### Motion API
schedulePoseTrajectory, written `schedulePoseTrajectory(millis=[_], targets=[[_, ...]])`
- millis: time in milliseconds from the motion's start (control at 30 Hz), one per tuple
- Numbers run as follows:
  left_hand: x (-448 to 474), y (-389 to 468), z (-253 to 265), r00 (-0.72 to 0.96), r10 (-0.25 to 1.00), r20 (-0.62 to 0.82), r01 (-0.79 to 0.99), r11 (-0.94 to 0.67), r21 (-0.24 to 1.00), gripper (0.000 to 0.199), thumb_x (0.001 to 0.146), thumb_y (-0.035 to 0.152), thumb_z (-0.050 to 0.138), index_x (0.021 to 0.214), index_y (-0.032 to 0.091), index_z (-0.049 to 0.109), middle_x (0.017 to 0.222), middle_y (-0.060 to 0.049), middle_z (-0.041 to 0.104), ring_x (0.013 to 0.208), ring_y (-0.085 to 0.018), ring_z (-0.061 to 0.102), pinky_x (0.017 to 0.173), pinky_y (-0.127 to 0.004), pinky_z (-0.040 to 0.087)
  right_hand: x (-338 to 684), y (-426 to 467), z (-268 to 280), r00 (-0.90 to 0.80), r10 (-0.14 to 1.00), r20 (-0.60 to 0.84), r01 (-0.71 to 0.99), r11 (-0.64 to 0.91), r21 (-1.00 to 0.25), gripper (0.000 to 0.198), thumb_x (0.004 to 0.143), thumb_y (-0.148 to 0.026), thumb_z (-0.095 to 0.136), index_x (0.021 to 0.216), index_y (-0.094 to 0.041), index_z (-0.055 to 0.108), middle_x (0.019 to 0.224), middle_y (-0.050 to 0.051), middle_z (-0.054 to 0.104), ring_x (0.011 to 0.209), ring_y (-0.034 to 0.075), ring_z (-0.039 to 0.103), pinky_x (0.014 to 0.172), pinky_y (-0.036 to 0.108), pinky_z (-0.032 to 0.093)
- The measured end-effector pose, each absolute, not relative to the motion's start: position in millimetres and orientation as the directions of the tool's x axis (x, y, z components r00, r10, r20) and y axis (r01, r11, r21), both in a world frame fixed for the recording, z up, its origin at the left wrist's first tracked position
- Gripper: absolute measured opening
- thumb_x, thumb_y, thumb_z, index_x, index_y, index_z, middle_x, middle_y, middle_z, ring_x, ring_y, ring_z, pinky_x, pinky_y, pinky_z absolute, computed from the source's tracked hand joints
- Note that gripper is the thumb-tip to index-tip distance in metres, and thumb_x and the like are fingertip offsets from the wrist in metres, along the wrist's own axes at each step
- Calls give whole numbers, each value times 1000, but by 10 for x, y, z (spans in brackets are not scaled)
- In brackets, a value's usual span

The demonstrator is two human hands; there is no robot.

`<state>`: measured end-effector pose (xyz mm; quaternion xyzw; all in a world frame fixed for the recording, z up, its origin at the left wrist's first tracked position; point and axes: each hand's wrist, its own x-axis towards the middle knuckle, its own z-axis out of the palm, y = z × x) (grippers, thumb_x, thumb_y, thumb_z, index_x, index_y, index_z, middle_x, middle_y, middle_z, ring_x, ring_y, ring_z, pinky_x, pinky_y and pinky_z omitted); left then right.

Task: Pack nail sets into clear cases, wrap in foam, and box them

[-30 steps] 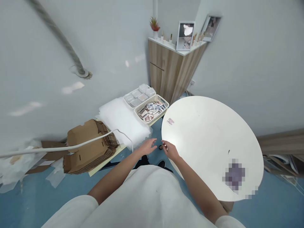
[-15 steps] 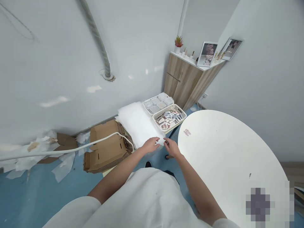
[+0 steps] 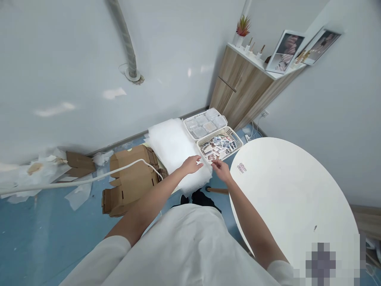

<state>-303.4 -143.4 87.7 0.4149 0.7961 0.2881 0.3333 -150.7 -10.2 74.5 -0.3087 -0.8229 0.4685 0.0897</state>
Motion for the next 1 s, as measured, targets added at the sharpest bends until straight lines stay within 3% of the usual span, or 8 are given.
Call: schedulePoseTrajectory(millis=[133, 233, 433, 600, 800, 1000], targets=[[-3213, -1169, 880, -469, 828, -307, 345, 491, 800, 41, 76, 36, 56, 113, 18, 57, 115, -7, 62, 89, -19, 64, 77, -26, 48, -1861, 224, 736, -776, 602, -186, 389, 226, -893, 32, 75, -41, 52, 96, -18, 62, 84, 6, 67, 68, 16, 61, 66, 31, 49], [-3365, -912, 865, -534, 781, -322, 246, 508, 825, 36, 74, 33, 58, 107, 18, 61, 115, -6, 63, 90, -20, 63, 79, -27, 47, -2151, 491, 685, -770, 605, -201, 391, 199, -899, 33, 73, -41, 53, 96, -18, 61, 82, 5, 66, 70, 17, 60, 68, 32, 49], [-3634, -382, 719, -639, 669, -379, -1, 493, 870, 39, 72, 37, 63, 106, 16, 63, 101, -7, 68, 93, -22, 63, 82, -30, 46, -2624, 928, 525, -722, 676, -146, 404, 240, -883, 32, 74, -38, 51, 98, -18, 61, 94, 7, 64, 79, 19, 58, 77, 36, 47], [-3793, -41, 542, -715, 582, -387, -126, 437, 891, 51, 72, 40, 64, 114, 12, 58, 125, -16, 54, 109, -27, 55, 92, -37, 40, -2843, 1129, 420, -710, 692, -126, 433, 289, -853, 40, 75, -34, 51, 111, -16, 55, 108, 12, 55, 83, 19, 57, 81, 38, 46], [-3861, 166, 366, -731, 529, -431, -291, 331, 898, 52, 74, 45, 60, 117, 15, 56, 131, -13, 49, 118, -27, 48, 98, -38, 35, -2982, 1264, 261, -716, 695, -74, 420, 343, -840, 42, 76, -31, 51, 116, -17, 52, 120, 15, 44, 98, 22, 52, 86, 40, 45], [-3825, 229, 282, -682, 520, -514, -416, 303, 858, 55, 75, 49, 57, 119, 17, 54, 136, -11, 43, 122, -27, 44, 96, -36, 38, -3043, 1282, 176, -746, 665, -44, 398, 391, -830, 41, 77, -32, 51, 115, -18, 50, 115, 12, 52, 103, 23, 50, 84, 39, 45]])
